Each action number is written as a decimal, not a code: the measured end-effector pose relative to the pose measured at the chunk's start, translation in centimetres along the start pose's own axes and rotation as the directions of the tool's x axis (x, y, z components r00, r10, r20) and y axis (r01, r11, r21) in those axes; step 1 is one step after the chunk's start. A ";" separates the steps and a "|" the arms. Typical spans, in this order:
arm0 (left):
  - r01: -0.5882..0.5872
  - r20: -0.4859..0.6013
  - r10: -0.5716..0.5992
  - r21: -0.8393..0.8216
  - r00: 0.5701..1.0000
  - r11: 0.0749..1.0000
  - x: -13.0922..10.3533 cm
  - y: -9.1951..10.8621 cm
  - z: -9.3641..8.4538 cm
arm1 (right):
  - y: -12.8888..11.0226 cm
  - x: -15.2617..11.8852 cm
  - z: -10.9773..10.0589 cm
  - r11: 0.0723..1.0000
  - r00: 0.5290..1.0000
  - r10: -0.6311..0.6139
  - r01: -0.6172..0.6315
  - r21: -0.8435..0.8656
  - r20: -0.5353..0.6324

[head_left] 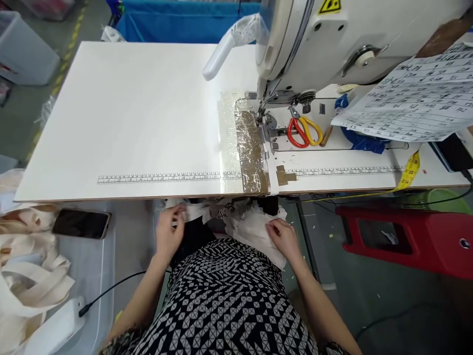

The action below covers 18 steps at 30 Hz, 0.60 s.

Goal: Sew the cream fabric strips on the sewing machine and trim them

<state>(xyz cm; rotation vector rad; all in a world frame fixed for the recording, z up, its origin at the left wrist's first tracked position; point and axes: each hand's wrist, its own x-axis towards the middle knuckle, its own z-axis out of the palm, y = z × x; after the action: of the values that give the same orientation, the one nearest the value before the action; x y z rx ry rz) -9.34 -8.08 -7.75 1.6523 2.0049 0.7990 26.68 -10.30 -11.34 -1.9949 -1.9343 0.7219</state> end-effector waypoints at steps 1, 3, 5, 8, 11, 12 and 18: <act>-0.009 0.125 0.024 -0.122 0.992 0.992 0.0 2.1 0.5 | -0.1 -0.1 -0.1 1.000 1.000 0.001 -0.001 0.004 -0.024; 0.038 0.444 0.121 -0.332 0.888 0.943 -0.1 5.7 2.0 | -0.4 -0.2 -0.5 0.999 0.995 0.031 -0.032 -0.004 -0.093; 0.227 0.755 0.193 -0.413 0.626 0.882 -0.6 8.5 4.1 | -0.8 -0.6 -1.4 0.998 0.977 0.063 -0.067 -0.013 -0.205; 0.614 0.936 0.185 -0.337 0.300 0.714 -1.8 11.5 7.7 | -2.6 -1.6 -3.3 0.999 0.937 0.043 -0.029 0.044 -0.347; 0.820 0.948 0.134 -0.318 0.290 0.476 -2.8 13.7 10.0 | -5.5 -2.8 -5.9 0.986 0.926 -0.108 0.147 0.083 -0.362; 0.827 0.936 0.125 -0.351 0.330 0.440 -2.9 14.2 10.2 | -6.5 -3.1 -6.7 0.976 0.910 -0.176 0.212 0.056 -0.374; 0.470 0.879 0.457 -0.462 0.133 0.752 0.1 16.6 5.5 | -9.3 -1.4 -10.3 0.817 0.830 -0.532 0.556 0.156 -0.170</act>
<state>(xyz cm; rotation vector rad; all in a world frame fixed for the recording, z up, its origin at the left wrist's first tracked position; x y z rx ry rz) 6.37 -4.97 -0.84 1.0781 0.5164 0.1125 24.19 -9.51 2.35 -1.2310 -2.1125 0.5922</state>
